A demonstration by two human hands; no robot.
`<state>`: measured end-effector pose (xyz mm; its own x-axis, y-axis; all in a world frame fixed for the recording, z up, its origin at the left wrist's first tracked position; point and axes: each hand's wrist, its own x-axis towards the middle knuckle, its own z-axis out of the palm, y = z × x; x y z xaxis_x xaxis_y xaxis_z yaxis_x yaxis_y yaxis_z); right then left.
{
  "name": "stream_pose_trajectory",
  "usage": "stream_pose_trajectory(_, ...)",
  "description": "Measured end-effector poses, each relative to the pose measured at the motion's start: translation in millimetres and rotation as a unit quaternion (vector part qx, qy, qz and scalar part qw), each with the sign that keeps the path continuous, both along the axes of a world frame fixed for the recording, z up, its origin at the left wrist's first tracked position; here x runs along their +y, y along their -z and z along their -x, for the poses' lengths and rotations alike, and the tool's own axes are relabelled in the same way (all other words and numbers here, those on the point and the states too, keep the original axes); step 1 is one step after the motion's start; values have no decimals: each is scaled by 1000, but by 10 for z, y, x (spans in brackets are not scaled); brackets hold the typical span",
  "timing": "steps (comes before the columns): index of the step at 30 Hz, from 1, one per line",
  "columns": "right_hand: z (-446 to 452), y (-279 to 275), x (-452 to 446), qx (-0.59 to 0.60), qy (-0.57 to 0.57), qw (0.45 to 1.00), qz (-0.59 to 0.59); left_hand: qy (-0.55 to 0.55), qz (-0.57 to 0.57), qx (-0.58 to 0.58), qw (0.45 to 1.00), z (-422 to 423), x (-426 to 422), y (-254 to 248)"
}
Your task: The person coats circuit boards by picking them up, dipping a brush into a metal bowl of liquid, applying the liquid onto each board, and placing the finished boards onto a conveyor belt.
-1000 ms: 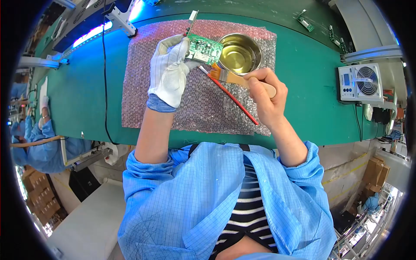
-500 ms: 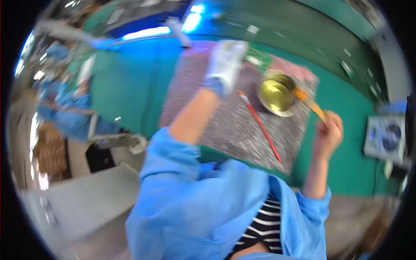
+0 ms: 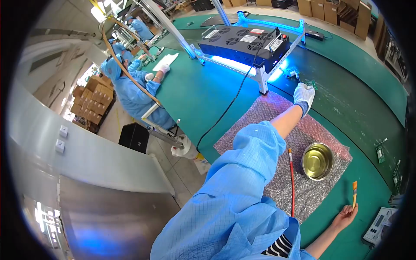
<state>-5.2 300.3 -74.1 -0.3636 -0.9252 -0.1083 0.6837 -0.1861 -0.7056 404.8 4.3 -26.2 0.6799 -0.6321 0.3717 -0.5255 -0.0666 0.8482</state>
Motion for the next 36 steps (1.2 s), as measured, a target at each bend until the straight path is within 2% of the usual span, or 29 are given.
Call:
stream_pose_trajectory(2, -5, 5, -19, -18, 10, 1000, -4, 154, -91, 99, 979, -48, 110, -144)
stream_pose_trajectory(6, 106, 131, -24, -83, 1, 996, 37, 217, -127, 96, 963, -4, 8, -142)
stream_pose_trajectory(8, 150, 181, -26, -104, -3, 993, 53, 246, -183, -39, 951, 180, 87, -468)
stream_pose_trajectory(10, 173, 196, -20, -134, -1, 989, 70, 226, -163, -52, 959, 515, 77, -615)
stream_pose_trajectory(12, 173, 230, -54, -151, 13, 986, 69, 273, -169, -93, 943, 832, -31, -591)
stream_pose_trajectory(14, 220, 181, -11, -178, 33, 980, 85, 367, -216, -168, 889, 1173, 67, -877)
stream_pose_trajectory(16, 122, -138, -6, -290, 83, 953, 41, 442, -263, -253, 820, 1574, 2, -986)
stream_pose_trajectory(17, 88, -171, 0, -276, 96, 955, 52, 464, -294, -252, 797, 1796, -20, -972)
stream_pose_trajectory(19, 42, -181, 29, -233, 131, 962, 45, 485, -281, -265, 784, 2174, -90, -805)
stream_pose_trajectory(21, 2, -248, 12, -203, 136, 969, 38, 478, -272, -327, 768, 2549, -187, -652)
stream_pose_trajectory(29, -47, -273, -33, -139, 129, 982, 11, 458, -209, -377, 777, 3590, -433, -271)
stream_pose_trajectory(32, -30, -263, -36, -131, 134, 982, 6, 460, -203, -411, 761, 3768, -445, -208)
stream_pose_trajectory(34, -32, -278, -38, -113, 126, 986, 6, 460, -245, -441, 731, 3752, -466, -222)
stream_pose_trajectory(36, -32, -266, -33, -115, 124, 986, 5, 466, -240, -430, 735, 3568, -429, -284)
